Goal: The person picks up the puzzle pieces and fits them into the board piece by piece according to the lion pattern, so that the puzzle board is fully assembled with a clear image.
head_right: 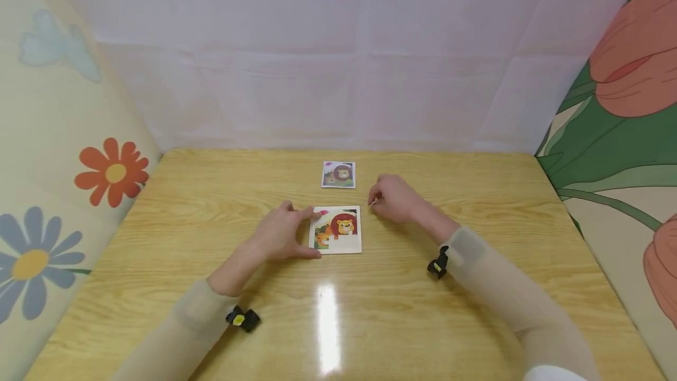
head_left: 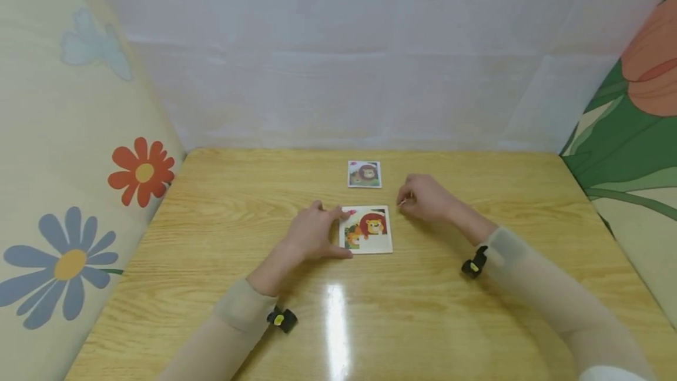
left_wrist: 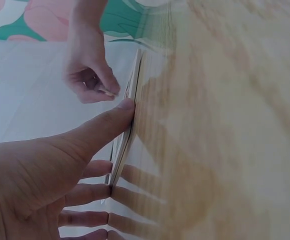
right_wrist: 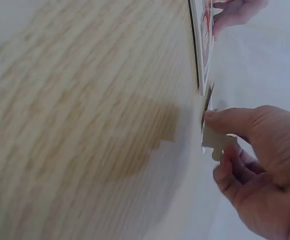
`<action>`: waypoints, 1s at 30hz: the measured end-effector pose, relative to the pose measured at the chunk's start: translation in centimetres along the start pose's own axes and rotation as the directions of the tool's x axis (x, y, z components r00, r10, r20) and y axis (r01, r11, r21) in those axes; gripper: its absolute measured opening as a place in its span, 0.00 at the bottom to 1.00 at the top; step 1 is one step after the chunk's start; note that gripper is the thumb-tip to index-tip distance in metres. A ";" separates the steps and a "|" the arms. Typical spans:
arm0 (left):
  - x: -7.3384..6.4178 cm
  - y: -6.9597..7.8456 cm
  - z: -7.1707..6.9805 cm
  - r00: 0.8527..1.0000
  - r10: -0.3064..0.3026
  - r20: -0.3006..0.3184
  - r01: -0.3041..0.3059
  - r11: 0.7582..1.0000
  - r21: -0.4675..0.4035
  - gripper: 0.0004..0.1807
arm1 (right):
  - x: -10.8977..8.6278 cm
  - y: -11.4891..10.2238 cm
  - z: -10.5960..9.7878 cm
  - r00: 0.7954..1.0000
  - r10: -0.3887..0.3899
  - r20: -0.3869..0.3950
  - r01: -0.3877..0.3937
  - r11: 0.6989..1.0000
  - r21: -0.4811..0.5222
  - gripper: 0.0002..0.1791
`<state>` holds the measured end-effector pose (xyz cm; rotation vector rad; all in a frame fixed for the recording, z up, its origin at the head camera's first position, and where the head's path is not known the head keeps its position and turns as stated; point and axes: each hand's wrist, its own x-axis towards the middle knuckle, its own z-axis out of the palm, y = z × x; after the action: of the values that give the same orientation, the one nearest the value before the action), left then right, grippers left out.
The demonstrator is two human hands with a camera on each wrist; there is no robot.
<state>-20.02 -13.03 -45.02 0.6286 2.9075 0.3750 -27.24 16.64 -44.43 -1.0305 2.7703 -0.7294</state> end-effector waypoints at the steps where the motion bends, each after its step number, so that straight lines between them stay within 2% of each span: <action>1: 0.0 0.0 0.0 1.000 0.001 -0.003 -0.001 1.000 0.002 0.49 | -0.2 0.0 -0.1 1.000 -0.002 -0.018 0.003 1.000 0.029 0.04; 4: 0.0 0.0 -0.1 1.000 0.003 -0.006 -0.003 1.000 0.006 0.49 | -0.7 0.1 -0.3 0.999 0.008 -0.038 -0.003 0.993 0.120 0.03; 7: -0.1 0.0 -0.2 1.000 0.005 -0.005 -0.005 1.000 0.008 0.49 | -1.0 -0.1 -0.3 0.998 0.057 -0.028 -0.051 0.980 0.193 0.03; 11: -0.1 0.0 -0.2 1.000 -0.001 0.001 0.001 1.000 0.008 0.49 | -1.2 -0.5 -0.3 0.991 0.126 -0.053 -0.109 0.961 0.253 0.09; 16: 0.0 0.0 -0.2 1.000 -0.003 0.003 0.003 1.000 0.009 0.49 | -1.3 -1.1 -0.6 0.981 0.162 -0.104 -0.118 0.934 0.338 0.16; 21: 0.0 0.0 -0.2 1.000 0.000 0.001 0.000 1.000 0.014 0.49 | -1.0 -1.5 -1.1 0.985 0.122 -0.122 -0.070 0.930 0.361 0.15; 25: 0.0 0.0 -0.2 1.000 -0.002 0.003 0.002 1.000 0.016 0.49 | -0.8 -2.0 -1.2 0.992 0.071 -0.104 -0.028 0.931 0.365 0.12; 30: 0.0 0.0 -0.2 1.000 -0.004 0.001 0.004 1.000 0.011 0.49 | -0.6 -2.9 -1.0 0.996 0.042 -0.080 -0.011 0.936 0.353 0.12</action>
<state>-20.01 -13.05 -44.84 0.6248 2.9111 0.3583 -25.36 15.51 -42.28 -0.9042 2.5756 -1.2374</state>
